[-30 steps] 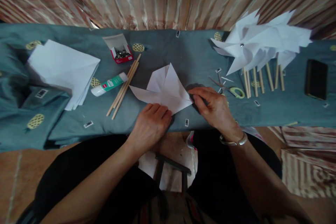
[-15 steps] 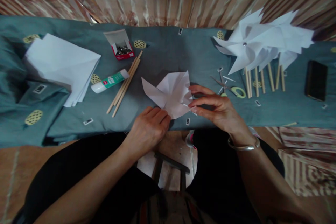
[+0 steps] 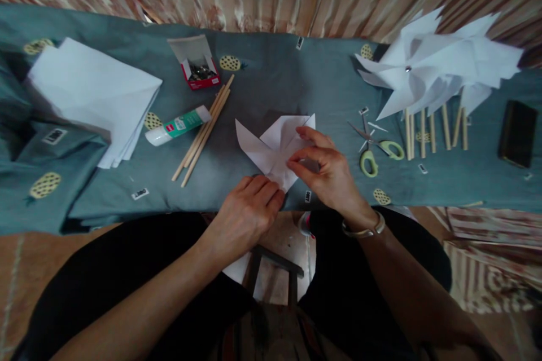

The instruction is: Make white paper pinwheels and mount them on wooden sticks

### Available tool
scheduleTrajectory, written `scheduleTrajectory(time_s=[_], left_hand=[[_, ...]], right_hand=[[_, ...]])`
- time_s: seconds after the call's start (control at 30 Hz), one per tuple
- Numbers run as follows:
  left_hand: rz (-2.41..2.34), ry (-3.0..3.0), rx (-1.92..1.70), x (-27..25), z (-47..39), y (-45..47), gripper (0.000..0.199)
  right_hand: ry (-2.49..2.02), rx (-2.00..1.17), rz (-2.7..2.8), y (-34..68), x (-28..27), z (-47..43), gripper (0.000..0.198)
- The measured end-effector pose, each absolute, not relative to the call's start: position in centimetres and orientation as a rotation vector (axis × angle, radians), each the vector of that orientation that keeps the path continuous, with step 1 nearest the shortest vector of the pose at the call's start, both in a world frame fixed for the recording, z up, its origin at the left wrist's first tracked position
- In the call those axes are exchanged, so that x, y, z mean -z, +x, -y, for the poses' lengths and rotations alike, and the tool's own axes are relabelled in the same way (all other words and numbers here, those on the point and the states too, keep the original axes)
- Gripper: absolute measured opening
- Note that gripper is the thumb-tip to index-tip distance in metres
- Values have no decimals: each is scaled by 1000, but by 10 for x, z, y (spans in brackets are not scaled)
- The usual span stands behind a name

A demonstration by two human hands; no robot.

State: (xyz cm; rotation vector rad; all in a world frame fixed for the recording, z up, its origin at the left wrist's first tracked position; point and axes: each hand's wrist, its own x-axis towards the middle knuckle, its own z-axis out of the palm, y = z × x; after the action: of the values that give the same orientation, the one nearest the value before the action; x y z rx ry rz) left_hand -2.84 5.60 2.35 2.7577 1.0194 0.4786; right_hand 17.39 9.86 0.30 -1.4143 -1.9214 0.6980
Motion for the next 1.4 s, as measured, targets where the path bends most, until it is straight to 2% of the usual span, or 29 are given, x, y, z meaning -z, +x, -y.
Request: scheduleTrajectory(time_s=[0.4,1.1,1.4], left_hand=[[-1025,2728,-472,-25,-56,-29,12],[-1041,2712,-450,-25,-56,-30,12],[-1026,2702,-422,-26,-56,-30,13]], right_hand=[[-1422,-484,2049,167,0,-99,9],[-1437,-510,2030,161,-2,-97,6],[-1407,-420,2110,159,-2,-93,18]])
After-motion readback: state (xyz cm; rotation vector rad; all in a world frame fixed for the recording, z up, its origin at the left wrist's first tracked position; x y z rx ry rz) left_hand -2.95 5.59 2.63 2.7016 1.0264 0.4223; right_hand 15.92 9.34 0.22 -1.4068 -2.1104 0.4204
